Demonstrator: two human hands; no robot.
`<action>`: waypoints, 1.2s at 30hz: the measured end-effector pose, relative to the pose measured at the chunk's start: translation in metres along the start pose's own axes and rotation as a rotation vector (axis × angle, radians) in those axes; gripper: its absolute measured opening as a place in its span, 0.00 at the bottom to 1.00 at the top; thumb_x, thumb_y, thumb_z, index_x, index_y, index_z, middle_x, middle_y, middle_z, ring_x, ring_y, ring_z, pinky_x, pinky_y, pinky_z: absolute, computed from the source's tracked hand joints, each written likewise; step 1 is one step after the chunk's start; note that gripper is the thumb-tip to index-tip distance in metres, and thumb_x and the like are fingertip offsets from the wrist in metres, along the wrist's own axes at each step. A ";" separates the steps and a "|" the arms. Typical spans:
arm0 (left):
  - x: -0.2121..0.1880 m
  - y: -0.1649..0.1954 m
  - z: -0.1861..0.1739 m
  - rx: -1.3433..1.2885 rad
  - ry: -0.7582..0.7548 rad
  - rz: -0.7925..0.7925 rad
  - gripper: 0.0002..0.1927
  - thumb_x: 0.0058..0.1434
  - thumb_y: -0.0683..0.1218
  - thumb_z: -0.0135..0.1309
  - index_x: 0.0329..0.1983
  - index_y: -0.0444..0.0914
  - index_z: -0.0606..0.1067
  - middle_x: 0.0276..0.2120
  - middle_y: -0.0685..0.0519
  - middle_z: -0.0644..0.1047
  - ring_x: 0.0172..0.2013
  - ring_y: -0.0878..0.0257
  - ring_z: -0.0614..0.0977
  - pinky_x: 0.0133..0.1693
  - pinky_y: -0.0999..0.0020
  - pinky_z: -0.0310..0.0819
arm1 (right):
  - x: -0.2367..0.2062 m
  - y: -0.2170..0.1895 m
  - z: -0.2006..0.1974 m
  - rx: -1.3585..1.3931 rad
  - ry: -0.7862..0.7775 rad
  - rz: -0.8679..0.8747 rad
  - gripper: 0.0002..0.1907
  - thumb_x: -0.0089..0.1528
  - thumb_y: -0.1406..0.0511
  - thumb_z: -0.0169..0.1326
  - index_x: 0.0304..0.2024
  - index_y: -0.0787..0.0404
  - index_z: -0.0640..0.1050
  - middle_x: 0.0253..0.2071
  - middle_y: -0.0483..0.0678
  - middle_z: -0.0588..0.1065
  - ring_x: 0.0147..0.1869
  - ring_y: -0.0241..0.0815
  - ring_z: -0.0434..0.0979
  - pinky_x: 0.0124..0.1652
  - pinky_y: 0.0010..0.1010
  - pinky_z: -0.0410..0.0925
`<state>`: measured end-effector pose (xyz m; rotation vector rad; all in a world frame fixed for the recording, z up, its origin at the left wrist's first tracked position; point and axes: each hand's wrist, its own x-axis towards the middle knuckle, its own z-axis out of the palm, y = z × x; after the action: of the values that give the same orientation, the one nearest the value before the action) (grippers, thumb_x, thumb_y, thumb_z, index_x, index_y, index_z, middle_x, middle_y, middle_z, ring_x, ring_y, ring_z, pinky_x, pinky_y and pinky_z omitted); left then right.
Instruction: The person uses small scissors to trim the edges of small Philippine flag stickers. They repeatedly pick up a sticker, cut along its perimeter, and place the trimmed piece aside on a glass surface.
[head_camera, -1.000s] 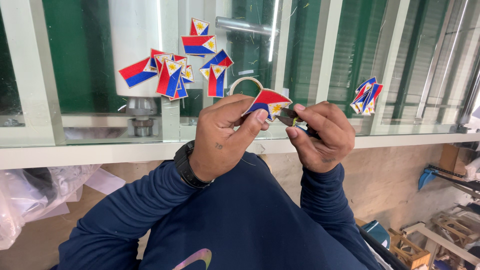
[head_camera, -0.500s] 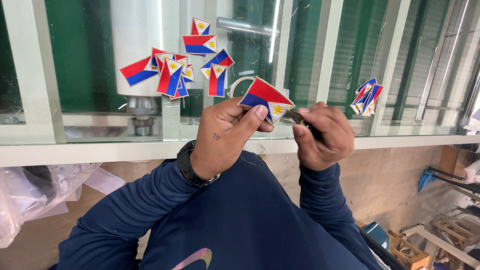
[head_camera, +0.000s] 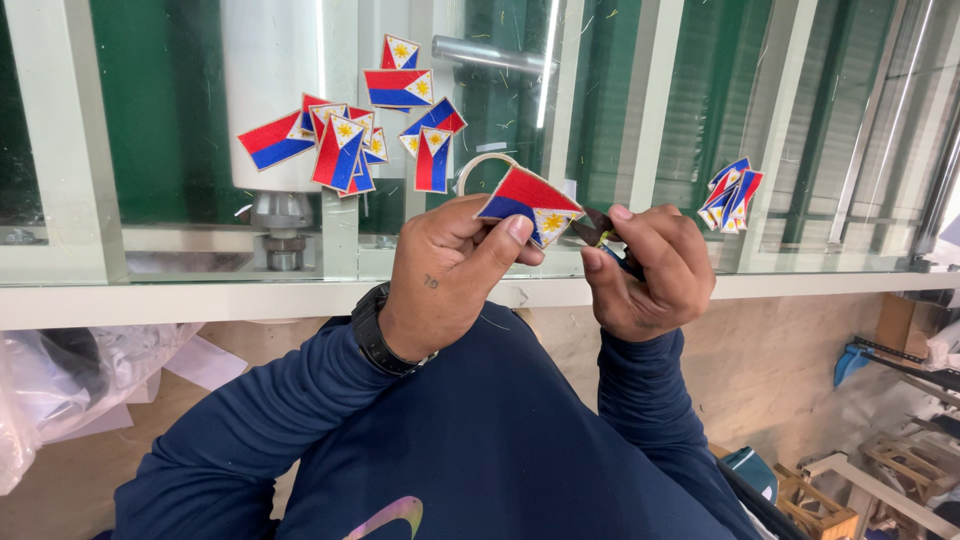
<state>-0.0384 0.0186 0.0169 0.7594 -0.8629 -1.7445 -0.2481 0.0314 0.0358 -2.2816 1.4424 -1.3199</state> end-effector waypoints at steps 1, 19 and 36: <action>0.000 0.000 0.000 -0.007 0.000 -0.004 0.12 0.74 0.43 0.51 0.51 0.30 0.78 0.41 0.49 0.82 0.42 0.67 0.85 0.47 0.71 0.82 | 0.000 0.000 0.000 0.000 -0.010 -0.009 0.17 0.62 0.68 0.68 0.49 0.71 0.79 0.36 0.52 0.74 0.33 0.41 0.71 0.32 0.29 0.63; -0.003 -0.001 -0.001 -0.036 -0.035 0.012 0.13 0.75 0.43 0.48 0.53 0.29 0.77 0.42 0.49 0.81 0.42 0.66 0.83 0.48 0.70 0.82 | 0.001 -0.003 -0.004 0.062 -0.035 -0.012 0.13 0.63 0.69 0.66 0.45 0.72 0.79 0.35 0.53 0.74 0.33 0.42 0.73 0.30 0.28 0.64; -0.001 0.005 -0.002 0.146 -0.039 0.120 0.12 0.73 0.39 0.51 0.55 0.29 0.78 0.41 0.49 0.80 0.41 0.69 0.83 0.43 0.76 0.79 | -0.005 -0.008 0.004 0.006 0.022 0.105 0.17 0.64 0.65 0.67 0.50 0.69 0.78 0.40 0.54 0.76 0.35 0.38 0.73 0.32 0.25 0.65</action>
<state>-0.0346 0.0178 0.0198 0.7550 -1.0505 -1.6084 -0.2407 0.0387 0.0348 -2.1625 1.5398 -1.3209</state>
